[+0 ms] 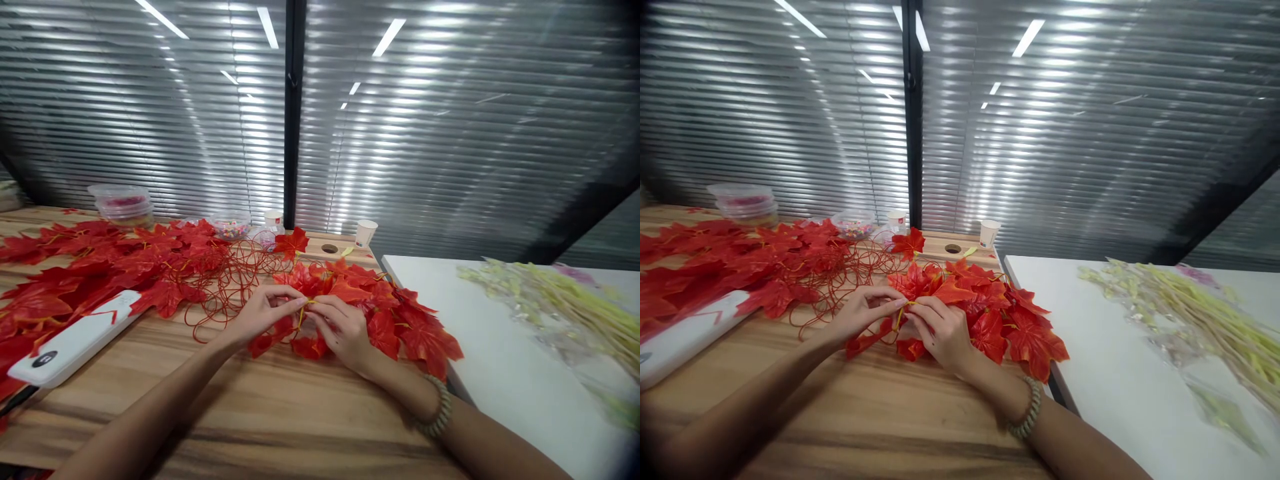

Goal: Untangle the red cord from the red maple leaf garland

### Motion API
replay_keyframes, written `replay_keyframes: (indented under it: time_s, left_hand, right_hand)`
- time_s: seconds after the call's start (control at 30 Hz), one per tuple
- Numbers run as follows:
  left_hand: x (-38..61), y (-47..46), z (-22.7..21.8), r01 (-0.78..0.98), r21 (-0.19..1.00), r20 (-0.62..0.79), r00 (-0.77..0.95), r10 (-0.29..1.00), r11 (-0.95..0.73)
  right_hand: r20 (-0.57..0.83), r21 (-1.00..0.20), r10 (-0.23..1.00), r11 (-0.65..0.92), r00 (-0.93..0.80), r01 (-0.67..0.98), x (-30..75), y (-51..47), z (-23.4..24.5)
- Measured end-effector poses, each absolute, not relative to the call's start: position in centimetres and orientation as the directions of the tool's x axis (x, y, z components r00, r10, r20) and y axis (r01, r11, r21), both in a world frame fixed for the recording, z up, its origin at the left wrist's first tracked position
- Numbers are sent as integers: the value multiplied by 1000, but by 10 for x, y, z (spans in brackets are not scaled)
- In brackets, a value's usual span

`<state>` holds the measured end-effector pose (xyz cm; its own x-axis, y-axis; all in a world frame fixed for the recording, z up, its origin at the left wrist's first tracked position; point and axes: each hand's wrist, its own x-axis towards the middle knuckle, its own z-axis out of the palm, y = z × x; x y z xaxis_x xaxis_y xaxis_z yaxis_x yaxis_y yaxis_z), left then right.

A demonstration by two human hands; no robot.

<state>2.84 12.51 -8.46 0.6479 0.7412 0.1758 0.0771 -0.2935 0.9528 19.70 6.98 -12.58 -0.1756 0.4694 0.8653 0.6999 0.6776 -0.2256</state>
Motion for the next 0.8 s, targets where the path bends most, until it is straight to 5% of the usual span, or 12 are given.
replay_keyframes:
  time_s: [0.47, 0.8]
  left_hand:
    - [34, 120, -95, 198, 827, 326, 594, 735, -527]
    - [34, 124, -97, 252, 732, 443, 530, 723, -633]
  right_hand:
    - [798, -306, 572, 656, -190, 690, 201, 75, -131]
    - [812, -87, 493, 630, -312, 772, 206, 77, -130]
